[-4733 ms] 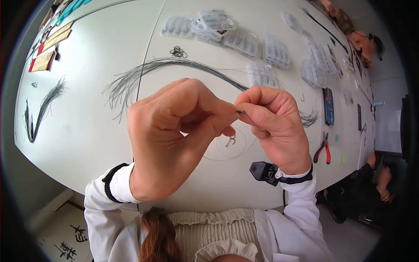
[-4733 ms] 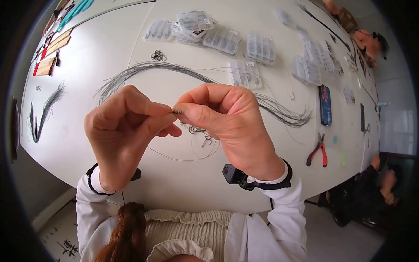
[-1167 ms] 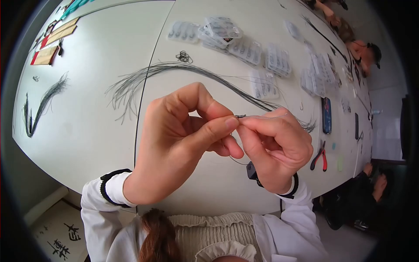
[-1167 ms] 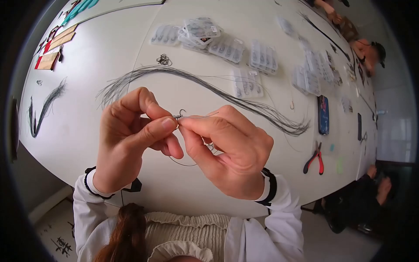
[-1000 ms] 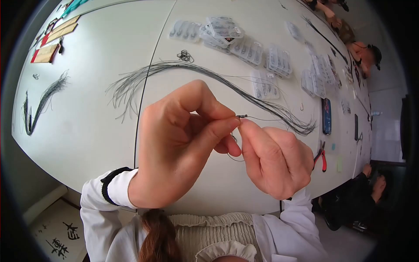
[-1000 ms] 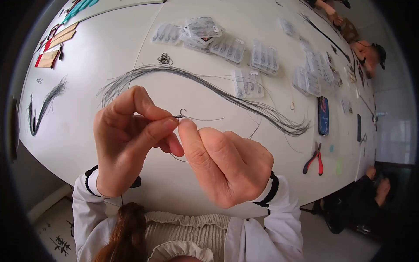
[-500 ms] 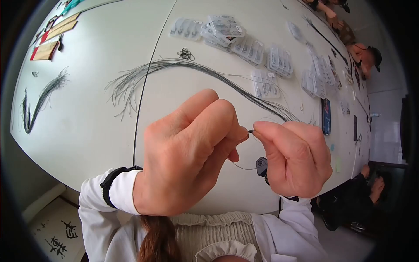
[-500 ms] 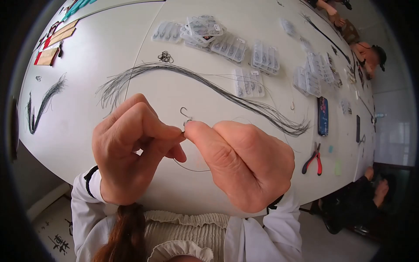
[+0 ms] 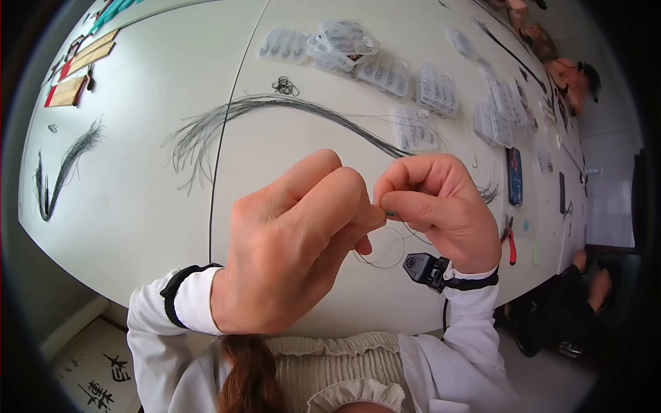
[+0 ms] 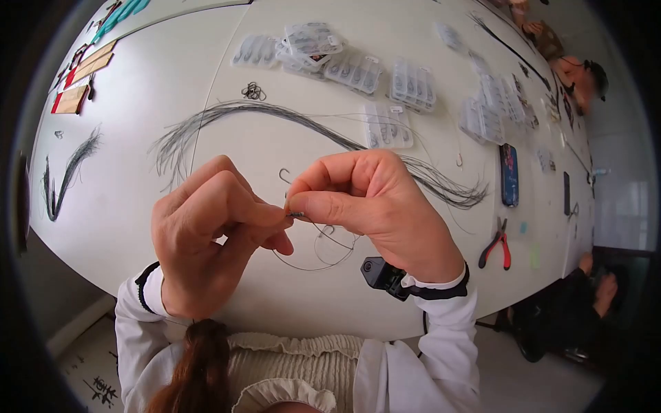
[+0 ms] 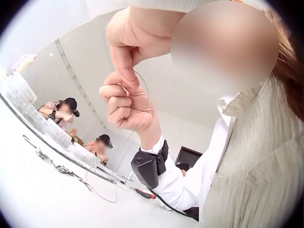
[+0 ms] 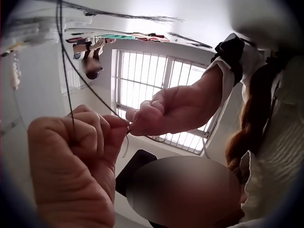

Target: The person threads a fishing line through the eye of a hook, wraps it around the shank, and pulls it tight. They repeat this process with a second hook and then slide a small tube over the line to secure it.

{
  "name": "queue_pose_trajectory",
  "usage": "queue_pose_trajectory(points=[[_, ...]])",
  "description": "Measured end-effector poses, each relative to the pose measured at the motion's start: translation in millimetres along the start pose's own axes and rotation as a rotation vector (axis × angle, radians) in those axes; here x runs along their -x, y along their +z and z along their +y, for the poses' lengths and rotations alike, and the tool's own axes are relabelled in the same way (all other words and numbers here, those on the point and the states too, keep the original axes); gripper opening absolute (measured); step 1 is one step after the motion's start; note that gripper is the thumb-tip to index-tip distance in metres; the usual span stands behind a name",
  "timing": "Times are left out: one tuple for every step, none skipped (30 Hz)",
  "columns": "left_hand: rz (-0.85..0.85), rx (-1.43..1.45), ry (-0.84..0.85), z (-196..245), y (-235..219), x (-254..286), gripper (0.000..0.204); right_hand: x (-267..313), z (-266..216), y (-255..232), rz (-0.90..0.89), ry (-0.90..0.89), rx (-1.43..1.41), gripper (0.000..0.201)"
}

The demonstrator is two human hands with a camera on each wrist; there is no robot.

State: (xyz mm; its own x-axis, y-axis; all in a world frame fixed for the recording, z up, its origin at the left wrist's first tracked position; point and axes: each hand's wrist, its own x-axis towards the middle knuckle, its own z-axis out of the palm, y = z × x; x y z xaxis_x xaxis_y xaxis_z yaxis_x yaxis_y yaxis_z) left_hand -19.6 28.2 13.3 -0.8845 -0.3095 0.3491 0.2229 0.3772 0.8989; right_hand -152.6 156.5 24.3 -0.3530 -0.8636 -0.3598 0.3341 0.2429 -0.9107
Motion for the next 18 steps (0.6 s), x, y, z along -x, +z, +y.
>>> queue_pose_trajectory(points=[[0.012,-0.027,0.008,-1.1,0.0,0.0,0.011,-1.4,-1.4,-2.6,0.003,-0.003,-0.003,0.011],[0.006,-0.028,0.009,-2.3,-0.3,-0.1,0.011,-2.0,-3.1,-6.1,-0.052,0.034,-0.066,0.011],[0.018,-0.036,0.033,-3.4,-0.5,-0.3,0.012,-2.2,-4.0,-8.2,-0.109,0.071,-0.127,0.011],[0.029,-0.044,0.056,-4.1,-0.3,-0.4,0.012,-2.4,-2.2,-7.5,-0.108,0.068,-0.129,0.011],[0.026,-0.045,0.057,-4.2,0.0,-0.6,0.012,-2.9,0.9,-5.4,-0.08,0.046,-0.13,0.012],[0.04,0.018,0.03,-4.3,0.5,-0.9,0.012,-2.9,3.0,-3.8,-0.052,0.024,-0.129,0.012],[0.056,0.081,0.004,-4.3,0.9,-1.4,0.012,-2.4,2.8,-2.9,-0.05,0.022,-0.13,0.012],[0.054,0.081,0.006,-4.1,0.7,-1.3,0.012,-1.7,1.7,-2.0,-0.042,0.033,-0.146,0.012],[0.055,0.157,-0.059,-3.6,0.2,-0.5,0.011,-1.1,1.2,-1.0,-0.035,0.043,-0.161,0.011],[0.057,0.232,-0.124,-2.9,-0.1,0.3,0.011,-1.0,2.4,-0.3,-0.035,0.041,-0.161,0.011],[0.056,0.231,-0.124,-1.6,0.0,0.3,0.011,-1.4,4.6,0.0,-0.044,0.054,-0.24,0.011],[0.083,0.3,-0.176,0.3,0.3,-0.2,0.011,-1.7,6.8,0.5,-0.053,0.067,-0.318,0.011],[0.11,0.369,-0.227,1.5,0.5,-1.0,0.011,-1.8,9.3,1.8,-0.053,0.064,-0.318,0.011],[0.109,0.367,-0.225,1.8,0.4,-1.7,0.011,-1.7,12.1,4.0,-0.043,0.036,-0.369,0.01],[0.136,0.439,-0.271,1.7,0.2,-2.4,0.011,-1.6,14.5,6.9,-0.033,0.008,-0.42,0.009],[0.163,0.511,-0.317,1.4,0.1,-3.3,0.011,-1.2,16.8,10.9,-0.034,0.005,-0.42,0.009],[0.163,0.509,-0.315,0.8,1.0,-4.3,0.011,-0.5,19.5,15.7,0.067,-0.098,-0.339,0.007],[0.179,0.537,-0.344,0.0,2.4,-5.1,0.01,-0.1,22.2,19.2,0.169,-0.199,-0.257,0.005]])
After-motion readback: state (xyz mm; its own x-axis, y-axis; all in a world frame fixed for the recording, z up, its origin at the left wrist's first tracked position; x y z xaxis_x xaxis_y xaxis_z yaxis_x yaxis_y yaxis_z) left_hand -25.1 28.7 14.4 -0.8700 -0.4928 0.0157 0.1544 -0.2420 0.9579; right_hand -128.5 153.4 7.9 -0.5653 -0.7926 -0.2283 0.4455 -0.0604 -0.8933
